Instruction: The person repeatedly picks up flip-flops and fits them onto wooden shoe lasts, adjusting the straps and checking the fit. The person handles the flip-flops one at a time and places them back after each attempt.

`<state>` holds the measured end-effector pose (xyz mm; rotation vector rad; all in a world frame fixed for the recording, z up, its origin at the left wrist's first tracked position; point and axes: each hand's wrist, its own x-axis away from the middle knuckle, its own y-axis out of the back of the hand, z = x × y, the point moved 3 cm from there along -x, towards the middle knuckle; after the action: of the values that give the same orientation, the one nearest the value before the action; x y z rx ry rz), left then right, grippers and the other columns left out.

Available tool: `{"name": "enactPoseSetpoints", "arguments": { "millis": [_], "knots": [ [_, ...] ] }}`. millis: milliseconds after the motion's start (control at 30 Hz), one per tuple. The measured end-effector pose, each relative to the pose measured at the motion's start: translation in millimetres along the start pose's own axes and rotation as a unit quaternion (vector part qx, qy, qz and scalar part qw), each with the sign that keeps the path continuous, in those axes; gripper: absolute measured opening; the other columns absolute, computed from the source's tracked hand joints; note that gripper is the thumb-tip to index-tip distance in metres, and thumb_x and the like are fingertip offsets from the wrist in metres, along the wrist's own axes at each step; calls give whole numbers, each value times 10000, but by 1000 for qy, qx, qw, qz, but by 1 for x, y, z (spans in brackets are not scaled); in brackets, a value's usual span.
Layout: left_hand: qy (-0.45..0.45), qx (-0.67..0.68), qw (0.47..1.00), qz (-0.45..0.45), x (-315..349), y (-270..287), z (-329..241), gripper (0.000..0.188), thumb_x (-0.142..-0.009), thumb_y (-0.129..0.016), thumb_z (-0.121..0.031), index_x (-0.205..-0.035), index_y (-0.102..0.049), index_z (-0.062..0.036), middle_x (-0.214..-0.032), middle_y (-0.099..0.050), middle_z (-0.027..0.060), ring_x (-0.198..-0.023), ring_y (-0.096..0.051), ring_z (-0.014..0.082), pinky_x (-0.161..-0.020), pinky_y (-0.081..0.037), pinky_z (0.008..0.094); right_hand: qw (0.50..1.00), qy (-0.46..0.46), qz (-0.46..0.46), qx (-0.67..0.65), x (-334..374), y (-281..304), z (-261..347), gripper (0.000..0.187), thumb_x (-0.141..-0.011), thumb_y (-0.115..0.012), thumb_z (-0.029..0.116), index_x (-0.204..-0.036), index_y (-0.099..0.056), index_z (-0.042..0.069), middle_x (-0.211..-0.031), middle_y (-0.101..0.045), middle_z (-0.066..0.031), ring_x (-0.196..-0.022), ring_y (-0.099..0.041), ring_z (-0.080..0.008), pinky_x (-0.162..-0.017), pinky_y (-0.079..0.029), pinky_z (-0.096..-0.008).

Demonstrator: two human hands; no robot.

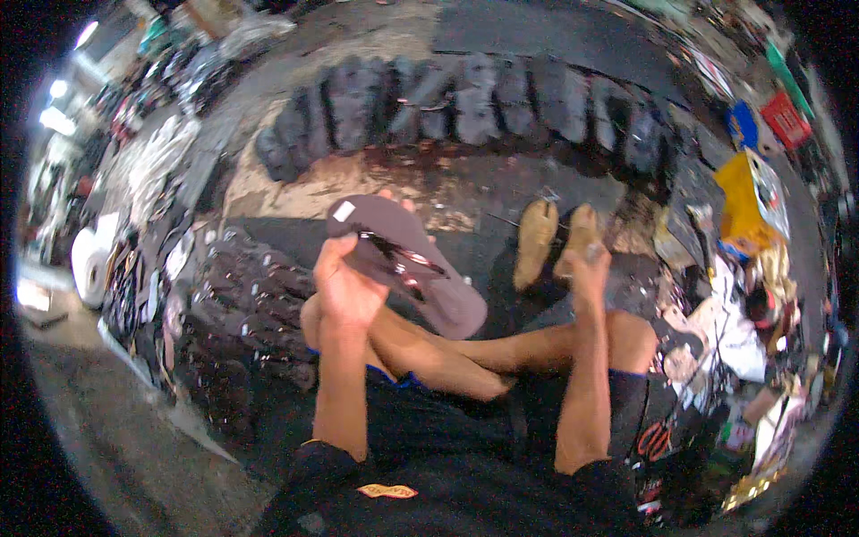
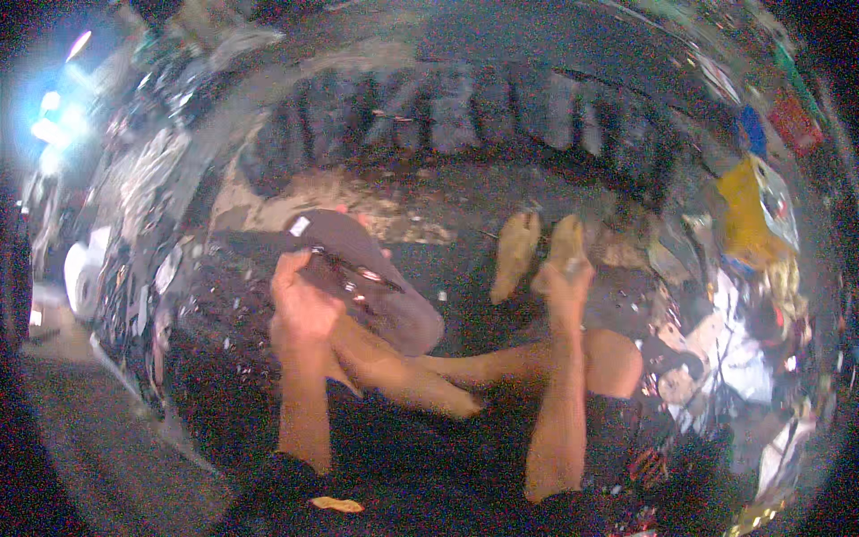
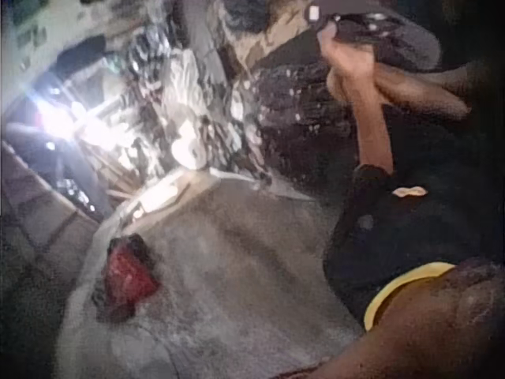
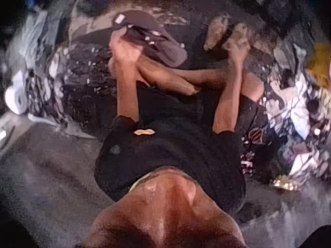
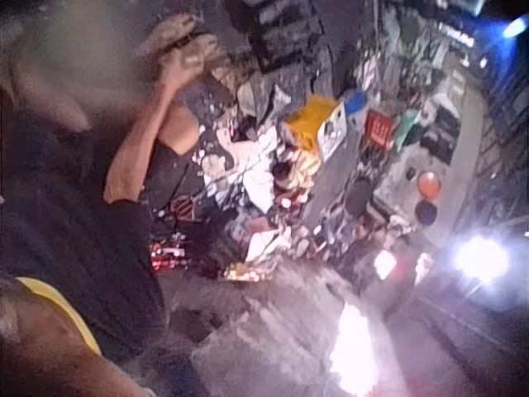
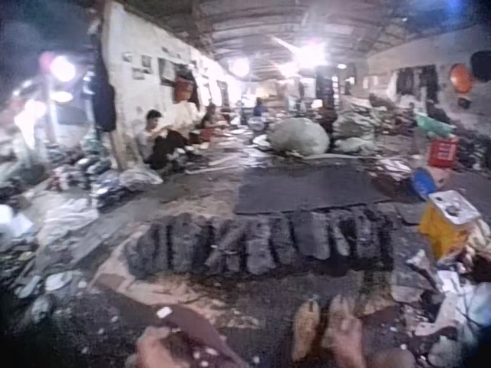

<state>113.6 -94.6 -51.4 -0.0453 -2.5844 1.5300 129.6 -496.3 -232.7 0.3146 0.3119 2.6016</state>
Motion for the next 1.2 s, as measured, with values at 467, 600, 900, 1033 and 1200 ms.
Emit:
{"name": "enactPoseSetpoints", "arguments": {
  "millis": [467, 600, 900, 1033, 1200],
  "knots": [
    [-254, -194, 947, -19, 45, -4, -19, 667, -989, -803, -208, -1548, -442, -174, -1516, -571, 180, -1404, -559, 413, -1116, -525, 606, 921, -129, 296, -218, 236, 22, 149, 547, -912, -814, 239, -1313, -667, -103, -1220, -757, -192, -1074, -775, -303, -933, -632, -388],
    [-86, -147, 985, -26, 47, -22, 10, 554, -1065, -686, -323, -1542, -448, -173, -1486, -575, 179, -1413, -554, 421, -1088, -507, 715, 922, 256, 288, -34, 244, 13, 187, 624, -837, -910, 149, -1375, -670, -59, -1397, -688, -282, -1263, -715, -390, -1074, -569, -446],
    [-21, -126, 992, -15, 52, -27, 45, 464, -1060, -662, -376, -1441, -510, -160, -1530, -553, 186, -1451, -515, 457, -1119, -483, 745, 906, 362, 219, -12, 244, -5, 164, 617, -854, -846, 107, -1427, -649, -9, -1529, -579, -327, -1469, -537, -459, -1214, -427, -529],
    [16, -89, 994, -62, 55, -17, 64, 548, -1058, -665, -388, -1513, -484, -142, -1516, -564, 163, -1416, -553, 385, -1158, -489, 634, 924, 277, 257, -56, 236, -11, 137, 645, -846, -878, 139, -1437, -640, 36, -1587, -520, -305, -1441, -545, -487, -1210, -433, -536],
    [181, -118, 941, -259, 124, -3, 113, 766, -992, -642, -610, -1539, -494, -95, -1407, -650, 135, -1263, -654, 318, -1091, -536, 506, 904, 299, 287, 102, 270, -19, 144, 807, -822, -915, 127, -1536, -538, 89, -1641, -374, -249, -1481, -457, -461, -1189, -451, -512]
  ]
}}
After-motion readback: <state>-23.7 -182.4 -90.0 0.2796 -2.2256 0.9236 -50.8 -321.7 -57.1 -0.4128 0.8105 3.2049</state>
